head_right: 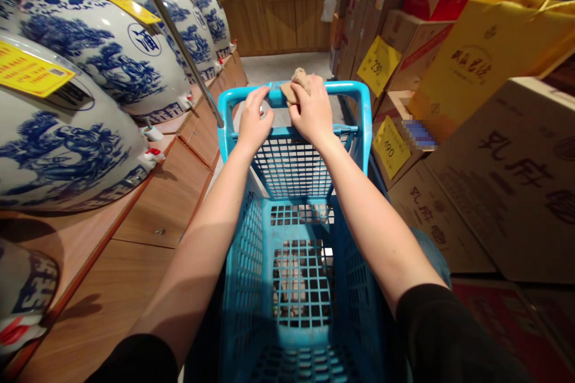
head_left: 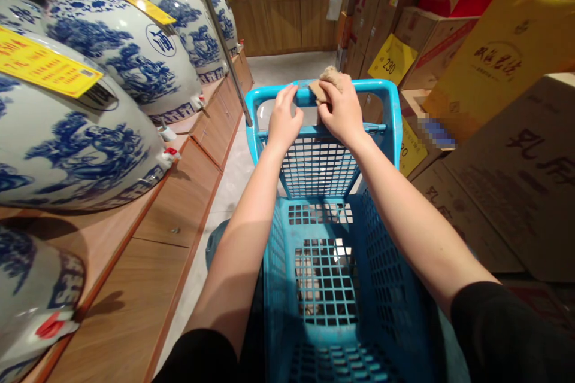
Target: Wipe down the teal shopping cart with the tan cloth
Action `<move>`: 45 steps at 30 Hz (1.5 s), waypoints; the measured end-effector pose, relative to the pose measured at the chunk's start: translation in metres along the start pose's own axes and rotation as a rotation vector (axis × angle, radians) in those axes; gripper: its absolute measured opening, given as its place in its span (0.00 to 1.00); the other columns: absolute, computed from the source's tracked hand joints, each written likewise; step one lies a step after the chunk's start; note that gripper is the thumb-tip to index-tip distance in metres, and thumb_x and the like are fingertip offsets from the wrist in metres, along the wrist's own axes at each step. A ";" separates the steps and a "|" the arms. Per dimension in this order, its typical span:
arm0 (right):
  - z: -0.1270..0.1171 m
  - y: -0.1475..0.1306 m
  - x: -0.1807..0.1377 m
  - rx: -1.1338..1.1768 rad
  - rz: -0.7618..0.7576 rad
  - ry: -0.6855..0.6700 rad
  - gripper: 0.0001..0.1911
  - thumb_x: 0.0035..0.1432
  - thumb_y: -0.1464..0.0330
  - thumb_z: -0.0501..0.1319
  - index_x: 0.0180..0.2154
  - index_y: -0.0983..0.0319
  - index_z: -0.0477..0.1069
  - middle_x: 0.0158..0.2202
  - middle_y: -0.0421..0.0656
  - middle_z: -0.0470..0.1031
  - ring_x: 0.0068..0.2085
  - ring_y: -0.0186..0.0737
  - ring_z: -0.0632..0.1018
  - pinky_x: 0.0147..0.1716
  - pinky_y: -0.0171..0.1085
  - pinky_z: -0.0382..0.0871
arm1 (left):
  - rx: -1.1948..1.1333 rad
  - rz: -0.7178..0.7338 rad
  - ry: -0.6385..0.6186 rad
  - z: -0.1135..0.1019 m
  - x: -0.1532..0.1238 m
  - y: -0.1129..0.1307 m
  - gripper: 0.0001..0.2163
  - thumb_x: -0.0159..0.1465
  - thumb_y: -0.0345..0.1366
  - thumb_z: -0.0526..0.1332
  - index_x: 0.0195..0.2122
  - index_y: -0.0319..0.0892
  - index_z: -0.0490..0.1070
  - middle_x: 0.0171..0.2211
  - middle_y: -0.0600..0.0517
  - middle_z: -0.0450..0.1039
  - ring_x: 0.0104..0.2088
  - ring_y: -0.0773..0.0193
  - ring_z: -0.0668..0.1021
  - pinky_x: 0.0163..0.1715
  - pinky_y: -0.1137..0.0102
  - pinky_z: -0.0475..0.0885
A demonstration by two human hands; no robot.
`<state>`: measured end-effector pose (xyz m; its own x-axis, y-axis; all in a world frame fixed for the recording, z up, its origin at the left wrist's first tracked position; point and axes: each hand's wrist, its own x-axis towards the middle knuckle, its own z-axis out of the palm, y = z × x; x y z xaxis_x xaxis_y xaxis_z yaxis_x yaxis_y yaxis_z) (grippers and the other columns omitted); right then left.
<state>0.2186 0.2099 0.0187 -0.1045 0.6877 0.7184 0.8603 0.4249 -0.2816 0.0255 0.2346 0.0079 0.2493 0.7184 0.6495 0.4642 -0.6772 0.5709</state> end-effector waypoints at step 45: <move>-0.004 0.010 0.001 -0.005 0.022 0.042 0.23 0.66 0.66 0.56 0.61 0.55 0.71 0.62 0.52 0.73 0.66 0.62 0.70 0.64 0.70 0.65 | -0.019 -0.070 -0.012 -0.002 0.000 0.006 0.25 0.70 0.30 0.56 0.67 0.51 0.67 0.71 0.46 0.65 0.74 0.49 0.63 0.74 0.47 0.59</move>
<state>0.2288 0.2126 0.0190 -0.0648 0.6713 0.7383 0.8646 0.4072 -0.2943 0.0268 0.2296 0.0122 0.2264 0.7660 0.6016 0.4651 -0.6277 0.6242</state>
